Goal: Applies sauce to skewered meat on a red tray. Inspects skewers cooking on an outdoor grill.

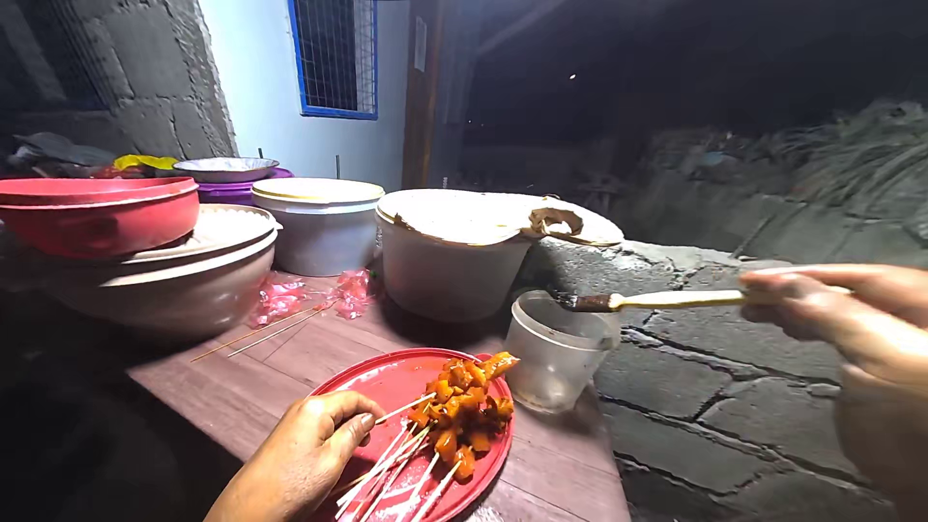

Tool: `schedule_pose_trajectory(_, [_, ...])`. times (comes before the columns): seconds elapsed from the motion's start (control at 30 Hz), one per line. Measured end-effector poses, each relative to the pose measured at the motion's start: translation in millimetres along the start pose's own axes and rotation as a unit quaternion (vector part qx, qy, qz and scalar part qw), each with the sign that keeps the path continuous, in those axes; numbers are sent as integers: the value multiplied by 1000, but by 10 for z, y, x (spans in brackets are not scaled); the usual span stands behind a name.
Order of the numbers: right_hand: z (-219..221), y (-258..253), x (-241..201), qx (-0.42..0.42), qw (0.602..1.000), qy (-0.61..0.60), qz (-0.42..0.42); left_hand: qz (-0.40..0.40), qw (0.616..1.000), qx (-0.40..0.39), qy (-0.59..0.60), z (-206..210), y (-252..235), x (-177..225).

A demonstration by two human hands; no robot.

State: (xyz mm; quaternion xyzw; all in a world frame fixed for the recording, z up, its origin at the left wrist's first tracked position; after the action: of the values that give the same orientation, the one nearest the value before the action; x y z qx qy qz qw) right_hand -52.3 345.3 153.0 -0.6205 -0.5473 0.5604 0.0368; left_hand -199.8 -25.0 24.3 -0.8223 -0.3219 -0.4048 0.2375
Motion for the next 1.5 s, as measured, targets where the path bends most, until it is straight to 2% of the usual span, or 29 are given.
schedule_pose_trajectory(0.07, [7,249,-199,2,998,-48,-34,-16,1000,-1,2,19,-20,7])
schedule_pose_trajectory(0.17, [237,633,-530,-49,990,-104,-85,-35,999,1,-8,51,-46,43])
schedule_pose_trajectory(0.37, [686,1138,-917,-87,977,-5,-195,-30,1000,0,0,72,-54,92])
schedule_pose_trajectory(0.5, [719,1305,-888,-82,975,11,-206,-23,1000,8,-4,41,-56,68])
schedule_pose_trajectory(0.73, [513,1260,-934,-46,975,43,-211,-8,999,32,-26,5,-51,68])
schedule_pose_trajectory(1.0, [689,1454,-944,-54,973,45,-218,3,999,44,-24,-8,-41,58])
schedule_pose_trajectory(1.2, [564,1244,-949,-26,974,70,-214,7,998,46,-29,-12,-37,85])
schedule_pose_trajectory(1.33, [652,1328,-894,-46,976,48,-208,12,998,48,-28,-4,-36,105])
schedule_pose_trajectory(1.5, [489,1241,-999,-18,973,80,-214,42,997,52,-44,29,0,127])
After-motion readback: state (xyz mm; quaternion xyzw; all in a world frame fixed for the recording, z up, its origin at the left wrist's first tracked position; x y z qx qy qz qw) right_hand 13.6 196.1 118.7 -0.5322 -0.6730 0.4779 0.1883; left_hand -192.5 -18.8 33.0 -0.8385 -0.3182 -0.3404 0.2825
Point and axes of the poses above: each hand's wrist, its own y-axis away from the middle knuckle, its own z-axis out of the palm, x = y × z, the point moved 9 cm from there along -y, towards the middle knuckle, and after that the axes turned 8 degrees about -x, right-handed, at the moved point
